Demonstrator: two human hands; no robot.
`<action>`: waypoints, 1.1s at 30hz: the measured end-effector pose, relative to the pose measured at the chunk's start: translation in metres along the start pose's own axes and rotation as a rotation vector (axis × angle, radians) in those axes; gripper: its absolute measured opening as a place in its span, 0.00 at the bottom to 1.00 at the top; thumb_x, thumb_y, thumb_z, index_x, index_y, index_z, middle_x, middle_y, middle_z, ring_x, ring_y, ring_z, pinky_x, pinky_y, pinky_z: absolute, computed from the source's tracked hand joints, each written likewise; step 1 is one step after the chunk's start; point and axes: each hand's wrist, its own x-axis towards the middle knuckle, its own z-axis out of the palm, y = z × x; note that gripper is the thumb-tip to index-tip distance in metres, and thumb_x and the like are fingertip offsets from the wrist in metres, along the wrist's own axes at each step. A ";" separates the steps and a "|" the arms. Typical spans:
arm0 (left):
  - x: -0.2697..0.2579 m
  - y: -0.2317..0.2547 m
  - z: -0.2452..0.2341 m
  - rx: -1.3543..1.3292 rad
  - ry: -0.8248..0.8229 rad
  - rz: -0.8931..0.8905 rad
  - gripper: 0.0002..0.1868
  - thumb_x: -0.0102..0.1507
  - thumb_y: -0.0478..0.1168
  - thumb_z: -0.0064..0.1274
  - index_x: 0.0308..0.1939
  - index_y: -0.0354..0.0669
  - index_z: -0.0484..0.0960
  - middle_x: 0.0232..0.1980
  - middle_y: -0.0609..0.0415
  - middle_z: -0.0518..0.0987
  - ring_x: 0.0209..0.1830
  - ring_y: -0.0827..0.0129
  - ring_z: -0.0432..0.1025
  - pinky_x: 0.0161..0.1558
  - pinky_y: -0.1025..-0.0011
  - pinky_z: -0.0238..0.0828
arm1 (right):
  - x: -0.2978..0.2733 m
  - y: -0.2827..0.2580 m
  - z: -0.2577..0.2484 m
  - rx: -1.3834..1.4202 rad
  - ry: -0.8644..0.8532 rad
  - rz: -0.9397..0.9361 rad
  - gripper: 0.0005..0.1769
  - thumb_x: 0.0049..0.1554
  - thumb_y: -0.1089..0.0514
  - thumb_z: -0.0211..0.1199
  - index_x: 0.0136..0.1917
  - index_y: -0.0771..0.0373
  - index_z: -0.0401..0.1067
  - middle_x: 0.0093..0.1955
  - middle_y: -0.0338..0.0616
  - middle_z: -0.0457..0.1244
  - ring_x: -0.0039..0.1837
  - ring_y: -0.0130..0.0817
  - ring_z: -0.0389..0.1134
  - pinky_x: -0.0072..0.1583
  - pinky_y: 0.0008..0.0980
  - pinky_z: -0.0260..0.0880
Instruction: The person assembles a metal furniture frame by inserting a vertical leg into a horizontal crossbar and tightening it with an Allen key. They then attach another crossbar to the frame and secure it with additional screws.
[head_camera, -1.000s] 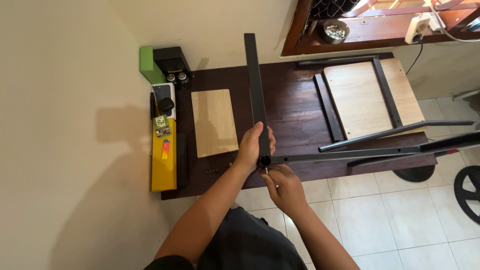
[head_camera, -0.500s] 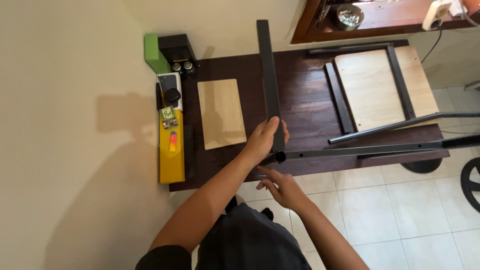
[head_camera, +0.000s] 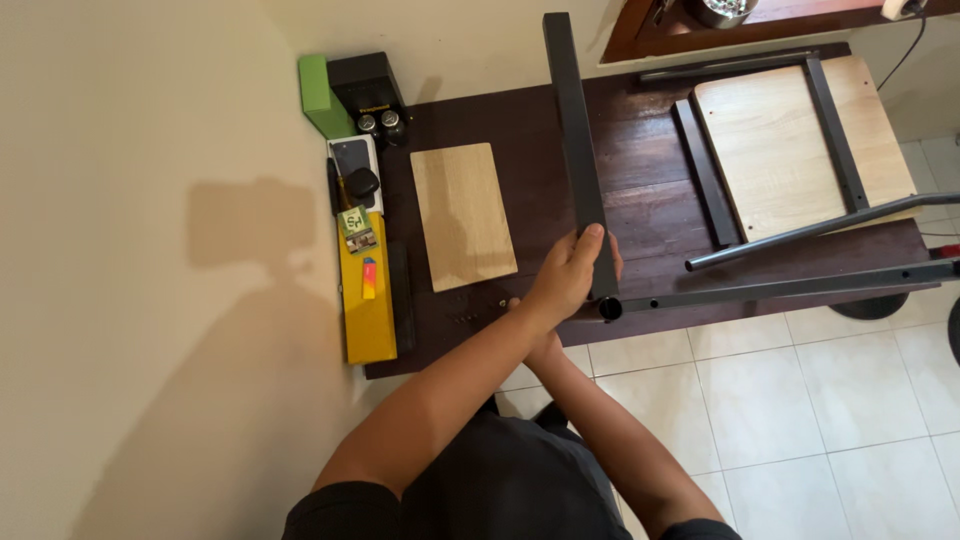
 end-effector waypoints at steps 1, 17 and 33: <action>-0.001 0.000 0.001 -0.004 0.004 0.008 0.24 0.76 0.57 0.34 0.41 0.42 0.74 0.33 0.55 0.77 0.33 0.73 0.70 0.39 0.72 0.70 | 0.005 -0.006 0.003 -0.188 0.060 0.020 0.26 0.49 0.48 0.60 0.57 0.64 0.71 0.56 0.58 0.65 0.57 0.55 0.69 0.59 0.51 0.69; -0.003 0.004 0.001 -0.081 -0.030 -0.031 0.22 0.76 0.54 0.35 0.41 0.40 0.73 0.32 0.54 0.77 0.33 0.73 0.70 0.40 0.73 0.69 | 0.037 -0.009 0.028 -0.105 -0.419 0.536 0.09 0.59 0.57 0.59 0.51 0.63 0.68 0.49 0.58 0.63 0.43 0.55 0.71 0.42 0.48 0.72; 0.009 -0.011 -0.010 -0.070 -0.001 -0.018 0.24 0.75 0.55 0.35 0.40 0.40 0.75 0.32 0.54 0.77 0.31 0.72 0.71 0.37 0.72 0.70 | -0.111 0.053 -0.111 0.501 -0.302 0.677 0.06 0.54 0.60 0.62 0.45 0.63 0.74 0.38 0.47 0.69 0.41 0.39 0.71 0.44 0.40 0.72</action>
